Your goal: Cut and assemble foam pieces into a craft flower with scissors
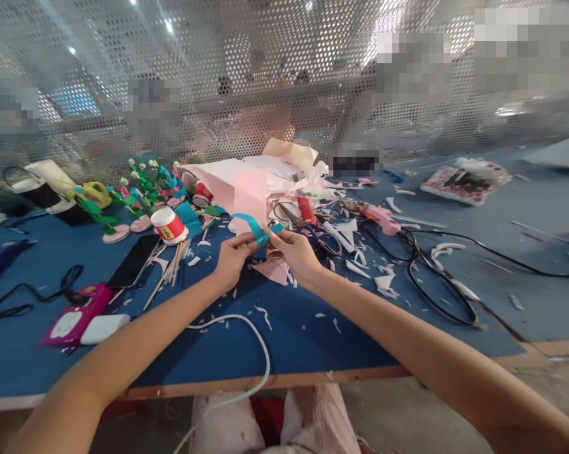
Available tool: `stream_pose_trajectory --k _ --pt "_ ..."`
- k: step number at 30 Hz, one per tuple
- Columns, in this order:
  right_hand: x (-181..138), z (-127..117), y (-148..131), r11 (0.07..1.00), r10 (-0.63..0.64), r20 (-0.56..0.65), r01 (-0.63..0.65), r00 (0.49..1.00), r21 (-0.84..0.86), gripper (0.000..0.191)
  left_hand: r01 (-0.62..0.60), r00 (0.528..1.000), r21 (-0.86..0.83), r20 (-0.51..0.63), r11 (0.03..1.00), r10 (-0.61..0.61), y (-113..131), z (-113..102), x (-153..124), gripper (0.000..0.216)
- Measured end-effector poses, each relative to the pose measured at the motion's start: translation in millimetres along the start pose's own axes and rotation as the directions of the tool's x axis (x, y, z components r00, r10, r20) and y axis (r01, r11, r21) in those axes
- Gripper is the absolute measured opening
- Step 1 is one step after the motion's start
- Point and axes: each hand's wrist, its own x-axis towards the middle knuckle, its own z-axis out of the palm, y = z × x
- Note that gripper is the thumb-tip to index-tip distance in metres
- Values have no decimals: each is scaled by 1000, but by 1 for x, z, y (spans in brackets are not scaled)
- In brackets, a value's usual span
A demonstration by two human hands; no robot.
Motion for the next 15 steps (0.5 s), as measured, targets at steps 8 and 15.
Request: stream_pose_trajectory --k 8,15 --pt "-3 5 0 981 82 13 -83 997 173 36 -18 1000 -2 -17 1000 18 -2 -1 1 22" --pt "-3 7 -4 984 121 -42 -115 992 134 22 -228 974 163 37 960 225 -2 -2 0 12"
